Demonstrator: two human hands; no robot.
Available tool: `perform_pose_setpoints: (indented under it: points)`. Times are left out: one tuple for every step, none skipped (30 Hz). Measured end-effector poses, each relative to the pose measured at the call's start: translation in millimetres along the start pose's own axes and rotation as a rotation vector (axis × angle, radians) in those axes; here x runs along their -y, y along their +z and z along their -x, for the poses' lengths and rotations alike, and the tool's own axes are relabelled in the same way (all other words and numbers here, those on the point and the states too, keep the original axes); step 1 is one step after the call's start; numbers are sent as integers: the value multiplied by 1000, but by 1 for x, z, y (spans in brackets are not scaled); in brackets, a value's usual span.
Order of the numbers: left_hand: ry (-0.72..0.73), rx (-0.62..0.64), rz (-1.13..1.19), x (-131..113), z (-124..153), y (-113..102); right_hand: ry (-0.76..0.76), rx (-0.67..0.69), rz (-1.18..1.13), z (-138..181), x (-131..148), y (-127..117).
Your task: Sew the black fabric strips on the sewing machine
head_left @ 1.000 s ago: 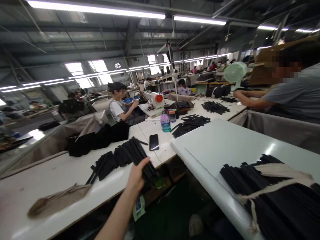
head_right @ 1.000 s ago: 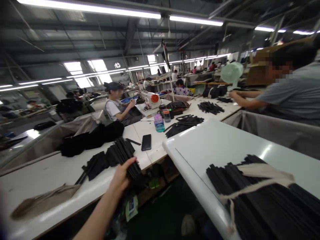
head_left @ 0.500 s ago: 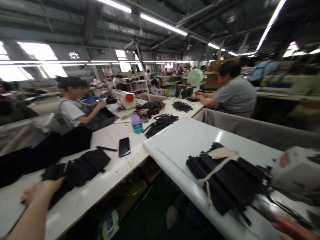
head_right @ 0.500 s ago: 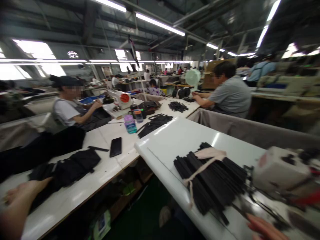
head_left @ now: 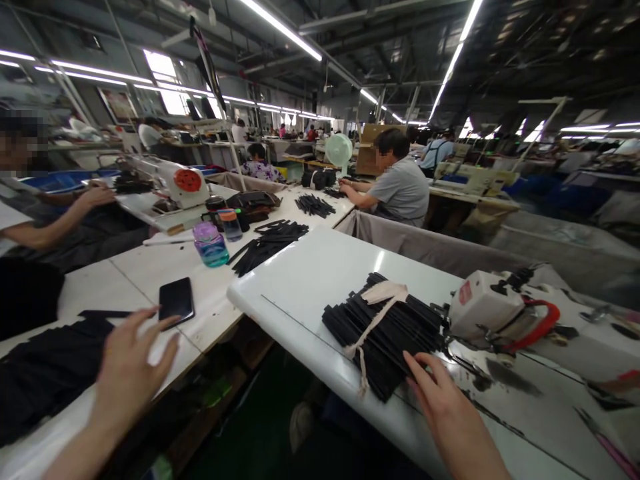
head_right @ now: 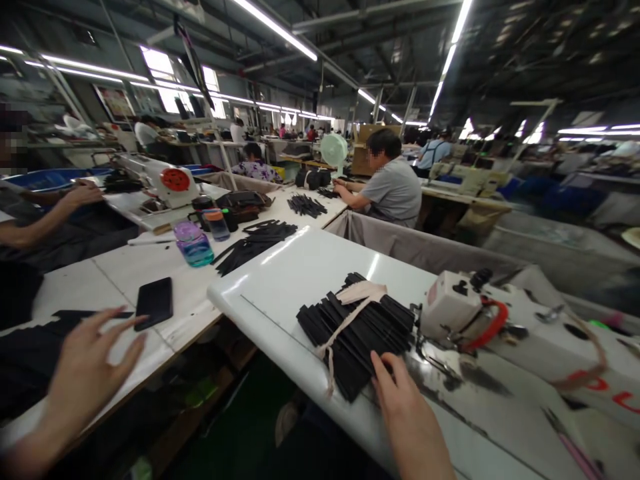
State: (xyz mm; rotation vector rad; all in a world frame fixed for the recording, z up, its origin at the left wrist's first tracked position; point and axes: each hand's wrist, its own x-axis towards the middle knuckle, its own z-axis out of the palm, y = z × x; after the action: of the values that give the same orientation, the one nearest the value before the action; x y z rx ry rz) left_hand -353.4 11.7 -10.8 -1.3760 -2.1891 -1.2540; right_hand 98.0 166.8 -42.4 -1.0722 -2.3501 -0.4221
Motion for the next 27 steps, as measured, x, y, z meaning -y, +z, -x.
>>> perform_pose_setpoints:
  points:
    - [3, 43, 99, -22, 9, 17, -12, 12, -5, 0, -1, -3]
    - [-16, 140, 232, -46, 20, 36, -14, 19, -6, -1, -1, -7]
    - [-60, 281, 365, -73, 34, 53, -11, 20, -2, -3, 0, -10]
    - [-87, 417, 499, -100, 49, 70, -1, 11, 3, -5, 2, -13]
    - [-122, 517, 621, -127, 64, 84, 9, -4, 9, -6, 4, -15]
    - [-166, 596, 721, -151, 78, 97, 14, -17, 17, -8, 7, -15]
    - [-192, 703, 812, -174, 91, 107, 14, -23, 27, -9, 9, -15]
    - [-227, 764, 896, -193, 102, 115, 9, -23, 37, -9, 10, -13]
    - [-283, 813, 964, -209, 111, 121, 4, -19, 46, -9, 11, -11]
    - [-360, 845, 1034, -221, 118, 126, 2, -15, 51, -9, 11, -9]
    - [-453, 857, 1111, -230, 124, 131, 3, -13, 54, -8, 10, -6]
    - [-538, 870, 1183, -236, 128, 135, 9, -13, 55, -8, 9, -4]
    - [-614, 877, 1248, -240, 131, 138, 13, -15, 54, -7, 8, -4]
    - [-673, 884, 1304, -243, 133, 141, 13, -19, 56, -7, 7, -4]
    - [-715, 893, 1344, -244, 134, 143, 9, -23, 63, -7, 6, -6]
    - [-750, 899, 1373, -246, 134, 144, 0, -30, 74, -6, 6, -8]
    - [-791, 902, 1401, -247, 133, 145, -14, -38, 88, -6, 7, -11]
    - [-847, 906, 1439, -249, 131, 145, -31, -47, 100, -5, 9, -15]
    - [-919, 906, 1491, -251, 129, 145, -44, -52, 108, -3, 11, -17]
    - [-999, 914, 1550, -254, 125, 145, -49, -52, 114, 0, 13, -19]
    - [-1071, 925, 1603, -256, 122, 144, -42, -43, 121, 2, 16, -20]
    - [-1124, 930, 1633, -259, 119, 144, -21, -35, 131, 5, 18, -19]
    - [-1149, 925, 1630, -261, 116, 144, 10, -28, 144, 8, 19, -17]
    - [-1145, 915, 1596, -262, 114, 143, 43, -21, 154, 11, 20, -15]
    - [-1124, 908, 1543, -263, 113, 143, 69, -15, 156, 13, 20, -11]
    - [-1096, 905, 1487, -263, 113, 143, 85, -13, 150, 14, 19, -8]
    - [-1072, 907, 1444, -262, 113, 143, 91, -11, 139, 15, 18, -5]
